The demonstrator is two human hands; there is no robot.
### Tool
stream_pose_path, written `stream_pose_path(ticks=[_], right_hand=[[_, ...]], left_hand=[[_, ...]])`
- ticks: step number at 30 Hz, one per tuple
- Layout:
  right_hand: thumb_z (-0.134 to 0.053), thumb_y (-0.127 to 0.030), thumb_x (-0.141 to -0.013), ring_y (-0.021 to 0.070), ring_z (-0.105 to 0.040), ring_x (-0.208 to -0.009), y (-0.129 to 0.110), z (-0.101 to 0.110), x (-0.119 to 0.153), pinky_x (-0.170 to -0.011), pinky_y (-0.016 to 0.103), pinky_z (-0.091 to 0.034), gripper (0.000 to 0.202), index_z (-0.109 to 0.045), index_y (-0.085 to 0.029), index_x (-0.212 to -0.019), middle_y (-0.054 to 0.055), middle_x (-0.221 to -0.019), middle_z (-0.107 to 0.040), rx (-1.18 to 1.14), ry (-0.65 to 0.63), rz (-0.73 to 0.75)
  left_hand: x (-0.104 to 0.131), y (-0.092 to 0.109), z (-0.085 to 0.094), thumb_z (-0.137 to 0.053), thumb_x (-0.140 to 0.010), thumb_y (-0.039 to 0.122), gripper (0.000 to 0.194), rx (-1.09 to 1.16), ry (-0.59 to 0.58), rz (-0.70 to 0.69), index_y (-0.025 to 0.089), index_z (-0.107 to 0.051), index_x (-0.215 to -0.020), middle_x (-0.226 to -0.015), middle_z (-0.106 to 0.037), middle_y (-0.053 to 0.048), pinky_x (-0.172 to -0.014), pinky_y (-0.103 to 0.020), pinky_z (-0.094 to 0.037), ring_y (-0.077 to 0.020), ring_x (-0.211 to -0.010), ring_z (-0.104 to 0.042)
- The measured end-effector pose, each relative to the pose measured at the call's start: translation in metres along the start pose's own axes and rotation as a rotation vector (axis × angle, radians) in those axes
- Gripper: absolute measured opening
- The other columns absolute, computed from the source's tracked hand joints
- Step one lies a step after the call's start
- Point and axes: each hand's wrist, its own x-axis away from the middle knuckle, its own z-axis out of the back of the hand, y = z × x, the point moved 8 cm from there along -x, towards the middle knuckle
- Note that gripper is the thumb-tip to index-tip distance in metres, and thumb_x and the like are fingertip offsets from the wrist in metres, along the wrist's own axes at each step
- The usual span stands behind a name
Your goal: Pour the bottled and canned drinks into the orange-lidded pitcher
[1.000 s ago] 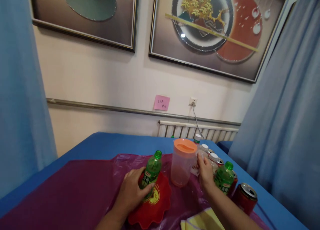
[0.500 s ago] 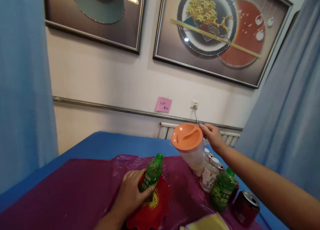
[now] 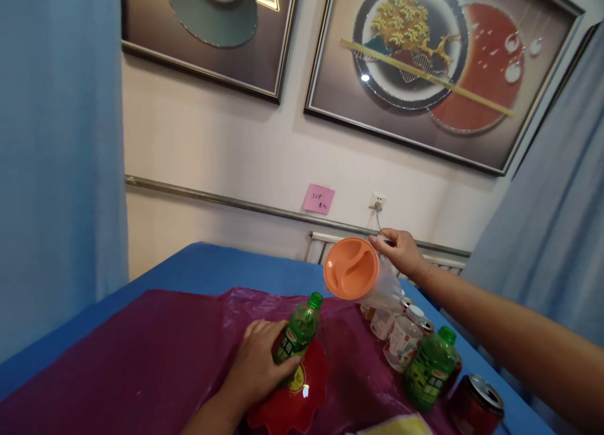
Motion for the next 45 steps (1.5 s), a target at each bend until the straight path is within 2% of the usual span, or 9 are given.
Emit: stream_pose_path(ticks=[9, 20, 37, 45], right_hand=[[-0.060, -0.058, -0.081, 0.0083, -0.024, -0.053, -0.019, -0.012, -0.007, -0.050, 0.025, -0.019, 0.051, -0.030, -0.025, -0.056, -0.007, -0.055, -0.025, 0.101, -0.054, 0.069], [-0.061, -0.056, -0.078, 0.0090, -0.026, -0.050, -0.039, -0.016, -0.013, -0.049, 0.026, -0.020, 0.050, -0.028, -0.025, -0.057, -0.007, -0.052, -0.027, 0.205, -0.127, 0.110], [-0.058, -0.057, -0.078, 0.0107, -0.035, -0.049, -0.053, -0.021, -0.011, -0.049, 0.025, -0.026, 0.045, -0.036, -0.025, -0.056, -0.005, -0.051, -0.037, 0.308, -0.160, 0.156], [-0.059, -0.055, -0.078, 0.0105, -0.035, -0.049, -0.059, -0.021, -0.011, -0.048, 0.025, -0.025, 0.046, -0.034, -0.025, -0.056, -0.005, -0.049, -0.037, 0.319, -0.165, 0.189]], left_hand=[[0.002, -0.002, -0.004, -0.079, -0.068, 0.040, 0.052, 0.014, -0.019, 0.004, 0.023, -0.070, -0.116, -0.107, -0.074, -0.008, -0.102, -0.049, -0.041, -0.0316, -0.102, -0.064], [0.002, 0.003, -0.003, -0.077, -0.071, 0.039, 0.044, 0.021, -0.070, 0.025, 0.023, -0.070, -0.111, -0.105, -0.073, -0.006, -0.101, -0.046, -0.038, -0.0296, -0.100, -0.062], [0.002, 0.005, -0.002, -0.076, -0.072, 0.039, 0.041, 0.039, -0.070, 0.010, 0.024, -0.069, -0.110, -0.103, -0.072, -0.005, -0.097, -0.044, -0.038, -0.0283, -0.098, -0.062], [0.003, 0.005, -0.005, -0.077, -0.071, 0.037, 0.043, 0.044, -0.097, 0.025, 0.023, -0.069, -0.111, -0.102, -0.072, -0.006, -0.096, -0.044, -0.038, -0.0287, -0.098, -0.062]])
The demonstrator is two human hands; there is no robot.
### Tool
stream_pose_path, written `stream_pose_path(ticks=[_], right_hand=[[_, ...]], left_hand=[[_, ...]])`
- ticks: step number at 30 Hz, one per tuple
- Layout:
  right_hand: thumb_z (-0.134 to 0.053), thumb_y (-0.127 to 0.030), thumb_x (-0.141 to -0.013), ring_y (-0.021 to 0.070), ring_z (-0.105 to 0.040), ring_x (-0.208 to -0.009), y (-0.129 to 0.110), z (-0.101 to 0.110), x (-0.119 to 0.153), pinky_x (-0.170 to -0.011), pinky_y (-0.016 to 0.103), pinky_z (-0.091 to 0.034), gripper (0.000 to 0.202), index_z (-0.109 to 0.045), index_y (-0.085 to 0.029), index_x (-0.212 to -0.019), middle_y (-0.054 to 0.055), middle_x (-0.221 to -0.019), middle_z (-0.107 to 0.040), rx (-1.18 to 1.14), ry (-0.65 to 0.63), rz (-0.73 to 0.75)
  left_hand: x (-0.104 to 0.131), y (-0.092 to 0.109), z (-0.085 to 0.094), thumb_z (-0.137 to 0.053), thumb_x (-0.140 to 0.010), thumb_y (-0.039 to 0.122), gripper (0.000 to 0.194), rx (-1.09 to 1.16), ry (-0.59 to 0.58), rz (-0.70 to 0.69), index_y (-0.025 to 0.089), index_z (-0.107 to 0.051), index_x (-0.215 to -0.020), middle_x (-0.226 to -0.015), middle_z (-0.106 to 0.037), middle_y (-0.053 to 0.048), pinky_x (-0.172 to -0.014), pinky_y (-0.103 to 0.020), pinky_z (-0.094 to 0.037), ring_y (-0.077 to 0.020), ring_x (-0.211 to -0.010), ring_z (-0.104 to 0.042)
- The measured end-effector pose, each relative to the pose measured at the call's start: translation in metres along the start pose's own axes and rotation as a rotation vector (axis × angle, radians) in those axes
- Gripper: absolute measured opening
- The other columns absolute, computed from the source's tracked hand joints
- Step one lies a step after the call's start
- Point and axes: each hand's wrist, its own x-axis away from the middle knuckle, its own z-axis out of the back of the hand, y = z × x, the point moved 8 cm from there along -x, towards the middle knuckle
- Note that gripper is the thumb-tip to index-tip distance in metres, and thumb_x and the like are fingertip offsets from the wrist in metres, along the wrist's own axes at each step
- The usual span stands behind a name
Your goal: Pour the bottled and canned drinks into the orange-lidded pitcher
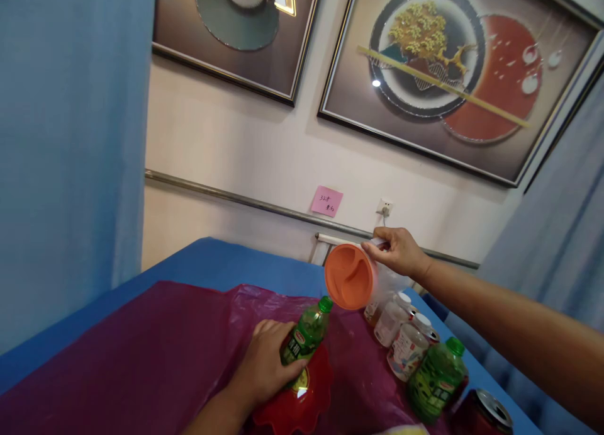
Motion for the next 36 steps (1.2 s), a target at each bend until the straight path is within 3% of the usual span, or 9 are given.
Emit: stream_pose_path(ticks=[6, 36], right_hand=[[-0.058, -0.055, -0.079, 0.0105, -0.034, -0.048, -0.0029, 0.0012, -0.0006, -0.047, 0.025, -0.025, 0.045, -0.034, -0.025, -0.056, -0.005, -0.049, -0.037, 0.009, -0.002, 0.007], [-0.059, -0.055, -0.080, 0.0103, -0.033, -0.049, -0.0040, 0.0062, 0.0008, -0.049, 0.026, -0.024, 0.046, -0.035, -0.024, -0.056, -0.005, -0.049, -0.038, 0.037, -0.003, 0.020]], left_hand=[[0.0006, -0.0020, -0.0018, -0.078, -0.071, 0.040, 0.049, 0.006, -0.001, -0.004, 0.022, -0.068, -0.116, -0.105, -0.072, -0.007, -0.098, -0.045, -0.038, -0.0295, -0.101, -0.062], [0.0016, 0.0004, -0.0002, -0.076, -0.071, 0.036, 0.043, 0.018, 0.011, -0.023, 0.024, -0.069, -0.111, -0.105, -0.073, -0.005, -0.096, -0.043, -0.039, -0.0286, -0.099, -0.062]])
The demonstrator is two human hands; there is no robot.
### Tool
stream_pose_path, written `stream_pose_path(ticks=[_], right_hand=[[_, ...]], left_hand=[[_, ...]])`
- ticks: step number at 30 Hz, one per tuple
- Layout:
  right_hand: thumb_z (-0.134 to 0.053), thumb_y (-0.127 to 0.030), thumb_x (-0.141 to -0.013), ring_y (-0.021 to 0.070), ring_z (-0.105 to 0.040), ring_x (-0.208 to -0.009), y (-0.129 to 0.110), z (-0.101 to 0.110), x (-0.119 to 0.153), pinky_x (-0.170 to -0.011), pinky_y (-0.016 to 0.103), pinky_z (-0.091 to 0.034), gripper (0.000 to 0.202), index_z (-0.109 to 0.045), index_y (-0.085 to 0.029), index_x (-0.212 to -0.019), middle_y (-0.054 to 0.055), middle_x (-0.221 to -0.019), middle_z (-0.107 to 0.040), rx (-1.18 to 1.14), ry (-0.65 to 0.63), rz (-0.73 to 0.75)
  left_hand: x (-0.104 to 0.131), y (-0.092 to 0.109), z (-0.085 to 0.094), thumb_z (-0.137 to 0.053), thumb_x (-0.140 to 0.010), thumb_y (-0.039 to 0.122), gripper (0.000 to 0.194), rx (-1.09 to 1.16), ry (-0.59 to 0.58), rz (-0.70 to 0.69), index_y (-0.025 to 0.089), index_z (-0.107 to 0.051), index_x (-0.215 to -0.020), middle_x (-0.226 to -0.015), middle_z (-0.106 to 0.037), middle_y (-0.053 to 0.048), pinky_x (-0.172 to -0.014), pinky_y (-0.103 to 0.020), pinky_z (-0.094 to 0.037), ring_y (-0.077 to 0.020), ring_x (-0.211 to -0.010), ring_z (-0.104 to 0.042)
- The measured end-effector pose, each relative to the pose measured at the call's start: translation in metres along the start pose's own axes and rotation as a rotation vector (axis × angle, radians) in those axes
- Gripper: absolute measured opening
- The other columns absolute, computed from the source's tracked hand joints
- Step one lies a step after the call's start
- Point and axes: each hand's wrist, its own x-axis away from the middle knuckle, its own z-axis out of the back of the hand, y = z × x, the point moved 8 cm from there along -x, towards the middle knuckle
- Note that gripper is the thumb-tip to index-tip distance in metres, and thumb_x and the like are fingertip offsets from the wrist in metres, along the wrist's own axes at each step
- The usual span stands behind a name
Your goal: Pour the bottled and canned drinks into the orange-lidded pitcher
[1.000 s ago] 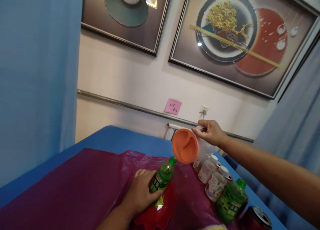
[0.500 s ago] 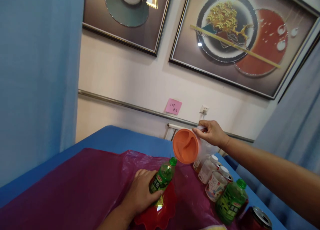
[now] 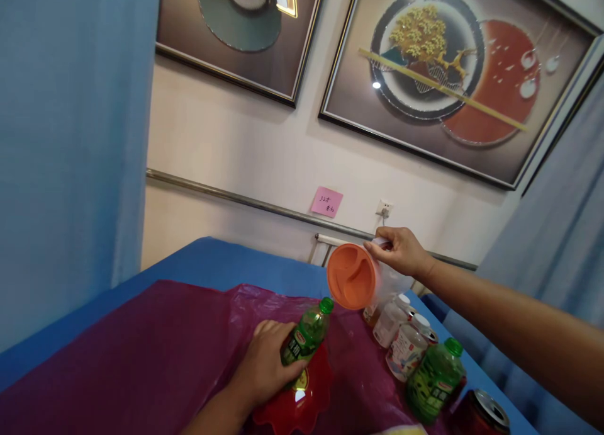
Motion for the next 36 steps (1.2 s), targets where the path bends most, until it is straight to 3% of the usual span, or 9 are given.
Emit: stream_pose_path(ticks=[36], right_hand=[[-0.059, -0.055, -0.080, 0.0107, -0.035, -0.049, -0.0035, 0.0016, -0.0008, -0.049, 0.026, -0.026, 0.046, -0.035, -0.025, -0.056, -0.005, -0.050, -0.040, 0.004, -0.015, 0.003]], left_hand=[[0.0002, 0.0046, 0.0012, -0.075, -0.073, 0.037, 0.036, 0.011, -0.023, -0.006, 0.024, -0.069, -0.106, -0.101, -0.072, -0.004, -0.092, -0.041, -0.037, -0.0279, -0.097, -0.060]])
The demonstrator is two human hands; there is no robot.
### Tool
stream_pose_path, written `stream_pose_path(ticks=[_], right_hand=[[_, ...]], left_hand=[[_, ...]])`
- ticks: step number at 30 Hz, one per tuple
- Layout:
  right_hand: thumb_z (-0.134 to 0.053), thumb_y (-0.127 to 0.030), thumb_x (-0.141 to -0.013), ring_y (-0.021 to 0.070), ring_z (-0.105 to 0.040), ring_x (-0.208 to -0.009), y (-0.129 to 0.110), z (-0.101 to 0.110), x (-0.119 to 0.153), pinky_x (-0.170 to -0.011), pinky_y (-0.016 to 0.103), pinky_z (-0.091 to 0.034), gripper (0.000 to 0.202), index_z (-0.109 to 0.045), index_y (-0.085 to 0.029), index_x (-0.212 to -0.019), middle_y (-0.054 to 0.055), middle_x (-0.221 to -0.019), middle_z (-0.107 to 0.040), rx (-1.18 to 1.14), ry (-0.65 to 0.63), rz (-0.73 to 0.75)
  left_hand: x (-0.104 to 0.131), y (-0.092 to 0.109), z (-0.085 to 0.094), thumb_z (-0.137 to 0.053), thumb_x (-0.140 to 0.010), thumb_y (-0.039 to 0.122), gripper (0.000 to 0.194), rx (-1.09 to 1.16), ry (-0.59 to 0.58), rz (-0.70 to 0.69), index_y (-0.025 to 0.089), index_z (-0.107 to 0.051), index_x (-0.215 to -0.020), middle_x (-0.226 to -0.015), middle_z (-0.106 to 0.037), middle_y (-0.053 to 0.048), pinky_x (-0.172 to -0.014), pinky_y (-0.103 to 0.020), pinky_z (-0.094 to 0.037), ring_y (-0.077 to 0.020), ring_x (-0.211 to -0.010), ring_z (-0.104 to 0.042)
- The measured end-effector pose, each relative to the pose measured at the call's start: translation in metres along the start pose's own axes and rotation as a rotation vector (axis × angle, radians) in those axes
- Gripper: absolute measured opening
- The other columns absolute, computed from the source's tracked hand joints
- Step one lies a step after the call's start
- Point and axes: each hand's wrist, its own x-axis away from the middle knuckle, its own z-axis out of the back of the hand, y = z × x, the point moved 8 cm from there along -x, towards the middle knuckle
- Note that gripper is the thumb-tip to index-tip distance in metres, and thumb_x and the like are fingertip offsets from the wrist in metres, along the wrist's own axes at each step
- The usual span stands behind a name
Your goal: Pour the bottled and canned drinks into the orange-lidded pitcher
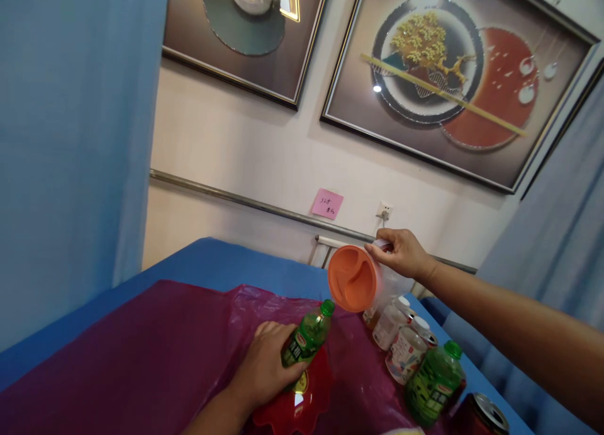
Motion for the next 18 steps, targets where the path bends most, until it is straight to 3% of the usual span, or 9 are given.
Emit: stream_pose_path(ticks=[18], right_hand=[[-0.058, -0.056, -0.080, 0.0104, -0.033, -0.049, -0.0019, 0.0006, 0.0007, -0.049, 0.026, -0.025, 0.046, -0.033, -0.025, -0.056, -0.005, -0.050, -0.037, 0.011, -0.009, 0.007]], left_hand=[[0.0009, -0.0033, -0.0034, -0.075, -0.073, 0.037, 0.035, -0.007, -0.019, 0.009, 0.024, -0.068, -0.105, -0.101, -0.071, -0.004, -0.092, -0.040, -0.036, -0.0272, -0.097, -0.059]])
